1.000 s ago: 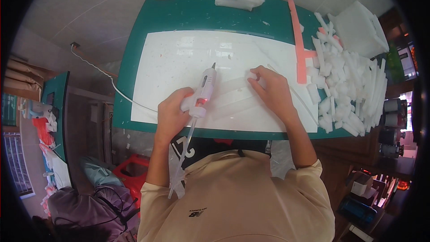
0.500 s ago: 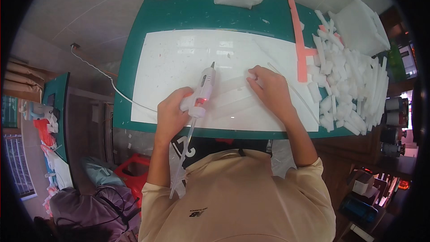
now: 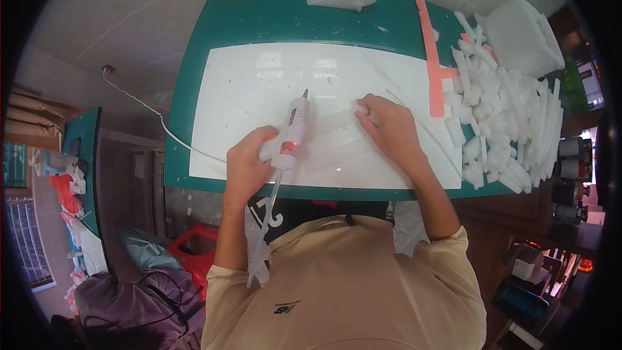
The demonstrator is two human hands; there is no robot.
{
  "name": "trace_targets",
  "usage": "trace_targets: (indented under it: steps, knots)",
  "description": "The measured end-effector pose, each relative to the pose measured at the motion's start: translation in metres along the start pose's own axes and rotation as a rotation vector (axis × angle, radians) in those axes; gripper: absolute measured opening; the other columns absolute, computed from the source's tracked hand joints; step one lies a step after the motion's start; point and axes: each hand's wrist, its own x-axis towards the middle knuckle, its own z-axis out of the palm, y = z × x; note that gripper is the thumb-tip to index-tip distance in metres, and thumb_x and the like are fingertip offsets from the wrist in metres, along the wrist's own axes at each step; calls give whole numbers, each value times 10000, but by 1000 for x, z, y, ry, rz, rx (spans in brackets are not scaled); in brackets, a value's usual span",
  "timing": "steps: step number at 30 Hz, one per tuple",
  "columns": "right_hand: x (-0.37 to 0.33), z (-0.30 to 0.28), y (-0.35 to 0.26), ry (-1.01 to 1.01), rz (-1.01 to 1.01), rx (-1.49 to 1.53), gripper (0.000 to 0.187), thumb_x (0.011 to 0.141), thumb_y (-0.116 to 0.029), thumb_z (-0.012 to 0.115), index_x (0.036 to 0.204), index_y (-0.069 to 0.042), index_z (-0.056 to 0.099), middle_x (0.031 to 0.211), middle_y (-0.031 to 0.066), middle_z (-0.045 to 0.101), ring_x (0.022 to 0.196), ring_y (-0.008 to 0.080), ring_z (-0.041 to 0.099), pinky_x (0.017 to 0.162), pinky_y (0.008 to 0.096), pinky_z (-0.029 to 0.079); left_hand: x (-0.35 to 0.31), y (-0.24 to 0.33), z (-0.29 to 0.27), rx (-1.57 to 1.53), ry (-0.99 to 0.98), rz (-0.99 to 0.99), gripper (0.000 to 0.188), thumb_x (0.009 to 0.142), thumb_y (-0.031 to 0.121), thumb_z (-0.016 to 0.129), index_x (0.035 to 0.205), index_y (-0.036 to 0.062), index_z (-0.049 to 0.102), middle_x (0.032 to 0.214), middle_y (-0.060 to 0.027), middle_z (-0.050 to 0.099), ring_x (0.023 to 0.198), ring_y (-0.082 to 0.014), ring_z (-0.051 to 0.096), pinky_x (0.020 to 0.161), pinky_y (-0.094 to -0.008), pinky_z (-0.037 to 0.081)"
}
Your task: Joining pieces of white foam using a hot glue gun.
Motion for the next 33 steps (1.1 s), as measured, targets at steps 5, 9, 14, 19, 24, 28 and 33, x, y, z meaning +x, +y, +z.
trace_targets:
  steps: [5,9,14,19,24,28,33]
  knots:
    - [0,-2,-2,-8,-3,-18,167,816,-126,672,946,-24,650,800,134,646,723,309,629,679,361,495,0,1,0,5,4,-3,324,773,158,751,1051,46,629,888,-158,676,776,-269,666,719,-316,513]
    - [0,-1,0,-1,-10,-10,172,814,-123,674,950,-23,650,798,135,645,725,310,630,680,360,496,0,0,0,7,0,-11,328,774,164,754,1054,48,629,887,-156,679,774,-265,669,717,-316,514]
    - [0,-2,-2,-15,11,2,184,812,-123,677,960,-19,649,795,139,646,728,310,632,682,354,497,0,1,0,-2,4,-11,329,774,170,755,1054,52,630,890,-155,682,782,-257,674,718,-312,515]
    - [0,-5,-4,-9,12,5,188,819,-133,677,967,-21,650,791,138,645,724,307,631,685,354,496,0,0,1,12,3,-20,335,766,170,759,1055,56,631,896,-155,683,790,-263,678,720,-315,517]
    - [-1,-5,-4,-9,27,8,197,822,-143,682,975,-24,652,790,131,645,720,306,629,690,353,494,0,2,1,-3,9,-29,353,740,188,775,1035,55,633,917,-141,681,828,-292,673,737,-331,519]
    - [-2,-4,-5,-4,20,10,203,821,-143,684,981,-23,651,796,131,644,718,308,626,689,353,494,-1,3,0,2,10,-45,363,719,201,789,1014,54,636,936,-130,679,868,-316,668,754,-345,520]
    - [-2,-4,-5,-2,14,23,201,823,-143,684,982,-25,650,800,132,642,721,308,626,685,355,495,0,2,0,4,7,-46,360,713,184,785,1015,55,637,939,-130,680,868,-321,667,755,-350,522]
